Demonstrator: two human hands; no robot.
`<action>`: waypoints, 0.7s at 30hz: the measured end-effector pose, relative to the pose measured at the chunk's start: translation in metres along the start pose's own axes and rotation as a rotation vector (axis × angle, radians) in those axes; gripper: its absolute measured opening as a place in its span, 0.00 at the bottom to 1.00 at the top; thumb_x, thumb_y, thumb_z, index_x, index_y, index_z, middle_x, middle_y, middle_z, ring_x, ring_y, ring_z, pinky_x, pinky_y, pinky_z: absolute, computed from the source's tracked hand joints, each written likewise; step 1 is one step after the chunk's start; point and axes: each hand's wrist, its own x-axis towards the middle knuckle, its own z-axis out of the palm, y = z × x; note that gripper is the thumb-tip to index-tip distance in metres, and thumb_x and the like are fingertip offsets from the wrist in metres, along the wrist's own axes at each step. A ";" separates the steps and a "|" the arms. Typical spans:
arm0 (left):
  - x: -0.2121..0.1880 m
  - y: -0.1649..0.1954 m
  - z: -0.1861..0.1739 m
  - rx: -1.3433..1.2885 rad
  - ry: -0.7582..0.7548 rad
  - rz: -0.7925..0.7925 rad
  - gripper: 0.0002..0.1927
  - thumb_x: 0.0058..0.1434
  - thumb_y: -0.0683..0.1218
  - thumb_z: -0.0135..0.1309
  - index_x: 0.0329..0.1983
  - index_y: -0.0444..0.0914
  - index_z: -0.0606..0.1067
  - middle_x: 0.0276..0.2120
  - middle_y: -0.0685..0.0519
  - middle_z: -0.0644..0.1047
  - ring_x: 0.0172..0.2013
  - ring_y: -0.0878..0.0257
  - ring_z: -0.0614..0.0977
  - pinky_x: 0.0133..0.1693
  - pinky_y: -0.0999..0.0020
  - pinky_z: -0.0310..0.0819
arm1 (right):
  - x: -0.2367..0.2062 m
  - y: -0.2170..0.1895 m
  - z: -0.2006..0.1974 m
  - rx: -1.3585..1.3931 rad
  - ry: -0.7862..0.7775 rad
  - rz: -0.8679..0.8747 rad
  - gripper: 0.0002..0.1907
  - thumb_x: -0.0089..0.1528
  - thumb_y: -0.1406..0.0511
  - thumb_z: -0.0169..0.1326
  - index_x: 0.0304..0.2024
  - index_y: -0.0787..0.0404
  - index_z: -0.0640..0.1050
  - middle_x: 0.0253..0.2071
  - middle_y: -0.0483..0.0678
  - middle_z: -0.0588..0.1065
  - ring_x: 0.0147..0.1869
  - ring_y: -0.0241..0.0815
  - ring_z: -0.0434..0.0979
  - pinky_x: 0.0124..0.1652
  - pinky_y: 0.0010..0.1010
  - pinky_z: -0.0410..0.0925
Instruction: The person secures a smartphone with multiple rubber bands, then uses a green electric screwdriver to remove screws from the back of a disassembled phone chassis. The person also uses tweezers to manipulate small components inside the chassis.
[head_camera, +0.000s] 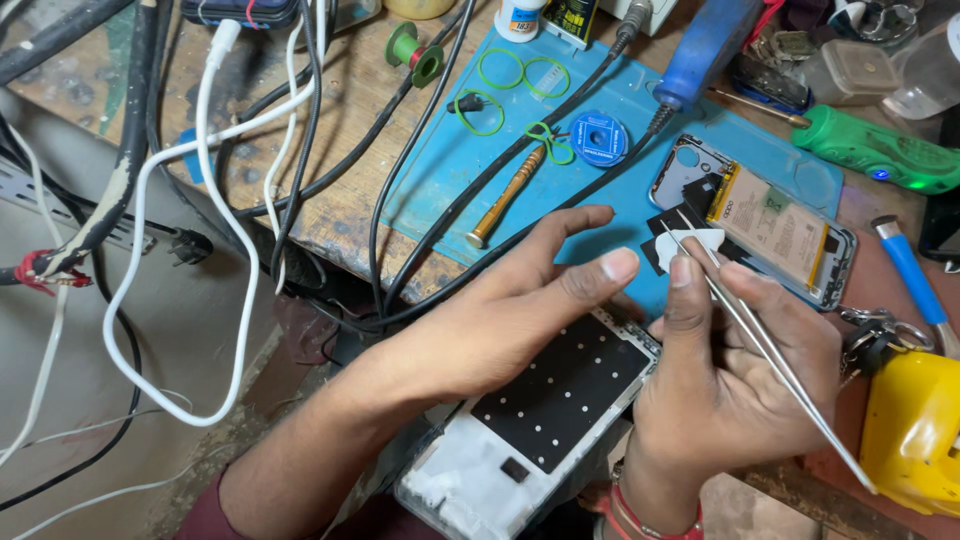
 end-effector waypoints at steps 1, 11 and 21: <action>-0.001 -0.001 0.003 0.017 -0.011 0.047 0.41 0.68 0.58 0.50 0.76 0.30 0.54 0.47 0.42 0.79 0.50 0.62 0.80 0.52 0.71 0.73 | 0.001 0.000 0.002 0.004 -0.005 -0.002 0.13 0.68 0.80 0.60 0.50 0.72 0.70 0.47 0.64 0.79 0.45 0.43 0.84 0.41 0.25 0.78; 0.022 -0.012 -0.008 0.261 -0.094 0.163 0.45 0.68 0.53 0.53 0.78 0.30 0.47 0.48 0.43 0.79 0.50 0.62 0.79 0.53 0.70 0.74 | 0.007 0.002 -0.007 0.094 -0.124 0.092 0.12 0.70 0.77 0.59 0.52 0.70 0.70 0.49 0.60 0.80 0.52 0.41 0.84 0.54 0.25 0.77; 0.057 0.021 -0.035 0.683 -0.203 0.167 0.54 0.54 0.60 0.67 0.76 0.36 0.54 0.60 0.38 0.74 0.50 0.57 0.81 0.51 0.65 0.76 | 0.006 0.012 -0.007 0.017 -0.193 0.132 0.12 0.72 0.74 0.59 0.54 0.69 0.71 0.50 0.55 0.79 0.51 0.37 0.82 0.51 0.22 0.75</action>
